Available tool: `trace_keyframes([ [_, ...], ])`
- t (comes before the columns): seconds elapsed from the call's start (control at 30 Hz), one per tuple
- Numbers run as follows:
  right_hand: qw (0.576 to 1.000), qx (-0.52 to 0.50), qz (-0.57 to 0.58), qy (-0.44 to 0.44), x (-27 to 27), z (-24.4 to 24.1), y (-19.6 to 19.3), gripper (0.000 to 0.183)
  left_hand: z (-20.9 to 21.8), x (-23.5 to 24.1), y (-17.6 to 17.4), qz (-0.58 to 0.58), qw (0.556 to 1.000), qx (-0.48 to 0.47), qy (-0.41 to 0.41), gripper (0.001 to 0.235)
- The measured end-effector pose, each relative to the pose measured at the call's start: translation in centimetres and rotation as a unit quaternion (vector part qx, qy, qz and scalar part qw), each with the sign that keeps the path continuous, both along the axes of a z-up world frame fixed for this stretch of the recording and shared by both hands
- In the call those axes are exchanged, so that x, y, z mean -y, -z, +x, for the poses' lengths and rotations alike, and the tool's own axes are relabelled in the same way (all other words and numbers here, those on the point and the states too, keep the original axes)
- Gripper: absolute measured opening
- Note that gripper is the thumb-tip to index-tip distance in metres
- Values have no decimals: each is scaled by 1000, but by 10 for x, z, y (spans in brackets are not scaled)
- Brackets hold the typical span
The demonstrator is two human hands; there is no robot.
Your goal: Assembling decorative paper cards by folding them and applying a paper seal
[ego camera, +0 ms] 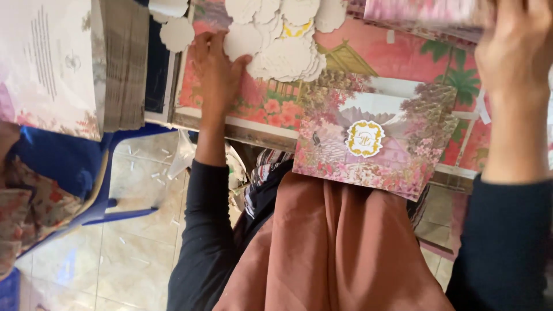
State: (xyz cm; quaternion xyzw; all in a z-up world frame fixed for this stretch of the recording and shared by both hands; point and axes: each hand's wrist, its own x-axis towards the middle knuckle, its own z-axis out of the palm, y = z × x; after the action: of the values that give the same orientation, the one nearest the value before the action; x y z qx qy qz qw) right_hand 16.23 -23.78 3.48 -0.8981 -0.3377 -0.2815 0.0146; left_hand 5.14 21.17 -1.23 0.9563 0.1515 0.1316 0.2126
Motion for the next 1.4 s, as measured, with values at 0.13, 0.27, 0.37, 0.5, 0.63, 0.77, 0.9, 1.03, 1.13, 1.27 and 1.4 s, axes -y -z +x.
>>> trace_keyframes([
  [0.13, 998, 64, 19, -14, -56, -94, -63, 36, -10, 4, -8, -122, 986, 108, -38, 31],
  [0.27, 992, 71, -99, 40, -61, -177, -50, 24, -37, 22, -30, -257, 948, 185, 4, 16],
  [0.37, 987, -94, -130, 34, -66, -208, -32, 38, -50, 55, -47, -412, 895, 163, 49, 20],
  [0.5, 975, -201, -88, -14, -53, -208, -14, 95, -47, 77, -39, -505, 848, 145, 70, 21],
  [0.63, 985, -172, -6, -15, -47, -199, -28, 75, -25, 48, -10, -37, 996, 67, 34, 30],
  [0.77, 989, -144, 25, 2, -34, -195, -22, 66, -8, -27, -4, 43, 982, 75, -169, 49],
  [0.9, 988, -145, 50, -3, -39, -195, -30, 55, 12, -94, 22, 98, 979, 31, -173, 69],
  [1.03, 983, -170, 70, 2, -43, -195, -33, 49, -11, -80, 7, -20, 991, 71, -113, 37],
  [1.13, 972, -194, 132, -30, -48, -193, -29, 40, -34, -46, -2, -114, 985, 101, -79, 18],
  [1.27, 924, -239, 289, -80, -73, -183, -31, 26, -55, 52, -50, -407, 899, 157, 34, 11],
  [1.4, 879, -250, 400, -72, -104, -163, -30, 35, -59, 137, -63, -540, 815, 153, 144, 15],
])
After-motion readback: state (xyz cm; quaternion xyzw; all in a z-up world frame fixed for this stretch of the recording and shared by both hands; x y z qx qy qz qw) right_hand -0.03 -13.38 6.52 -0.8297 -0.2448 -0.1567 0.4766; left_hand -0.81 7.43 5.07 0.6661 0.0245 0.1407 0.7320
